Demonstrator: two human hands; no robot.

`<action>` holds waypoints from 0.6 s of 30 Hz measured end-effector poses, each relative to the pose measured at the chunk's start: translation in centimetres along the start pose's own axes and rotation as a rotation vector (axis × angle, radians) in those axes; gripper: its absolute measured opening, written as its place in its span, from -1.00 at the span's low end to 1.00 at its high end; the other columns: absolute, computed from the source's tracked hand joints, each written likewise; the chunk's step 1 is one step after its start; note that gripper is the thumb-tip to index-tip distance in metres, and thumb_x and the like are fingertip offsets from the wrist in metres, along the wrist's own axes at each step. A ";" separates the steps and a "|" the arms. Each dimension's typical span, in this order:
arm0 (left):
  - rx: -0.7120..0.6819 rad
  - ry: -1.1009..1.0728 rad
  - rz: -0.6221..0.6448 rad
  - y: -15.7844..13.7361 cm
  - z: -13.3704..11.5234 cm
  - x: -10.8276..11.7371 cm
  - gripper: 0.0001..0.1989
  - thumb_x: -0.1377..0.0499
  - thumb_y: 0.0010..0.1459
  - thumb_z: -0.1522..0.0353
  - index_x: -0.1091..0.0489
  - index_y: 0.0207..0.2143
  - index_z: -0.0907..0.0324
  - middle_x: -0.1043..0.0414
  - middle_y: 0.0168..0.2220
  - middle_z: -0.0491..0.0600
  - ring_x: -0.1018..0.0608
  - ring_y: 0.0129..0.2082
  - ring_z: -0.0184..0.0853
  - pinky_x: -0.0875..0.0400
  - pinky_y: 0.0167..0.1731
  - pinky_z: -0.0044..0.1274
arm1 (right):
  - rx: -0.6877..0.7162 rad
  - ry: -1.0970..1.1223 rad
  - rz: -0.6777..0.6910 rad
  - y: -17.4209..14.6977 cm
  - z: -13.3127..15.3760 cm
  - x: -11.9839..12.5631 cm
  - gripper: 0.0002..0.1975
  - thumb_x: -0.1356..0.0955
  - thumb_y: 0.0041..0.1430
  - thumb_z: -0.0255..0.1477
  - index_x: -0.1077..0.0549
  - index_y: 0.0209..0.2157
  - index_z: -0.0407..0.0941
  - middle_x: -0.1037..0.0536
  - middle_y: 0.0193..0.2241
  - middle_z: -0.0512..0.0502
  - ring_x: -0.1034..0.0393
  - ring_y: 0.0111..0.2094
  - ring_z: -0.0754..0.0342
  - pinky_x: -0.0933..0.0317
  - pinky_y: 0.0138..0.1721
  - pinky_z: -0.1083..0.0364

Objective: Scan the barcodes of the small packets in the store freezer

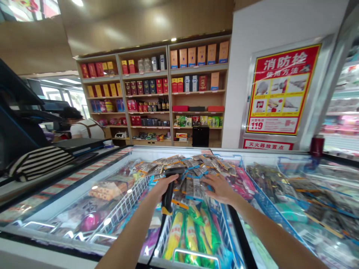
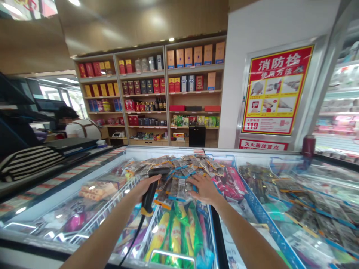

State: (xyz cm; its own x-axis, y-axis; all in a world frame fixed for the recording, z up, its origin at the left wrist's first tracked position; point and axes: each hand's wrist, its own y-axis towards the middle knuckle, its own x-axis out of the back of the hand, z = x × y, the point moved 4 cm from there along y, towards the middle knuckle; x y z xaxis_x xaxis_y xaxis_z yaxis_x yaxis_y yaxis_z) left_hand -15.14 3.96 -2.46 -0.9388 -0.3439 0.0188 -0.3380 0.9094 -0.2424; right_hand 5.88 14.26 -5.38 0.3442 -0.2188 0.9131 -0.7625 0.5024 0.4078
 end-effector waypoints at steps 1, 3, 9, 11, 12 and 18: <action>-0.006 -0.003 0.022 -0.1 -0.2 -1.0 -0.64 -0.26 -0.27 0.11 -0.34 -0.56 0.22 -0.24 -0.71 -0.16 -0.27 -0.72 -0.46 -0.12 -0.70 -0.60 | -0.056 -0.005 -0.035 -0.4 -0.8 0.2 -0.53 -0.16 0.11 -0.12 -0.30 0.01 0.00 -0.33 0.03 -0.16 -0.16 0.06 -0.10 0.01 0.01 -0.14; -0.026 0.001 0.049 -0.3 -0.6 -2.3 -0.63 -0.27 -0.27 0.12 -0.37 -0.51 0.23 -0.30 -0.65 -0.14 -0.30 -0.68 -0.46 -0.13 -0.67 -0.61 | -0.229 -0.014 -0.123 -1.5 -2.6 0.8 -0.54 -0.14 0.13 -0.14 -0.35 -0.04 -0.06 -0.36 0.00 -0.19 -0.19 0.03 -0.09 -0.03 -0.01 -0.11; -0.141 0.097 0.039 -2.3 -2.6 -3.2 -0.61 -0.25 -0.22 0.10 -0.39 -0.47 0.26 -0.27 -0.67 -0.16 -0.31 -0.65 -0.46 -0.16 -0.62 -0.61 | -0.769 -0.043 -0.111 -6.7 -7.1 1.9 -0.41 -0.18 -0.05 0.04 -0.46 -0.27 -0.16 -0.50 -0.32 -0.29 -0.37 -0.21 -0.19 -0.22 -0.28 -0.07; -0.162 0.053 0.131 -3.3 -3.0 -4.5 -0.61 -0.26 -0.23 0.12 -0.39 -0.42 0.25 -0.35 -0.58 -0.12 -0.39 -0.57 -0.43 -0.22 -0.57 -0.61 | -0.791 -0.015 -0.029 -7.8 -7.7 1.9 -0.40 -0.21 -0.14 0.08 -0.49 -0.36 -0.16 -0.51 -0.40 -0.27 -0.39 -0.27 -0.20 -0.22 -0.31 -0.07; -0.149 0.016 0.201 -3.7 -3.0 -5.4 -0.60 -0.26 -0.23 0.13 -0.39 -0.40 0.25 -0.39 -0.53 -0.09 -0.43 -0.53 -0.40 -0.26 -0.53 -0.60 | -0.774 0.018 -0.002 -8.2 -7.8 1.8 -0.42 -0.25 -0.17 0.06 -0.50 -0.37 -0.15 -0.51 -0.41 -0.25 -0.40 -0.28 -0.19 -0.22 -0.31 -0.07; -0.062 -0.098 0.545 -4.8 -1.8 -11.4 -0.61 -0.26 -0.23 0.12 -0.32 -0.50 0.28 -0.38 -0.59 -0.06 -0.42 -0.64 -0.43 -0.29 -0.58 -0.59 | -0.743 0.425 -0.149 -8.4 -9.3 2.2 -0.54 -0.36 -0.19 -0.31 -0.43 -0.16 -0.15 -0.54 -0.33 -0.13 -0.43 -0.32 -0.03 -0.27 -0.32 0.07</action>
State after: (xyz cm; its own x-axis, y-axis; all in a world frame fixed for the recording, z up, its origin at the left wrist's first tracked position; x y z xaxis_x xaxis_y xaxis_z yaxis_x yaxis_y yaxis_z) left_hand -2.95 3.95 0.26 -0.9694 0.1626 -0.1839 0.1886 0.9729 -0.1339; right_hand 18.16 17.36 -6.82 0.7005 -0.0691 0.7103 -0.1887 0.9419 0.2778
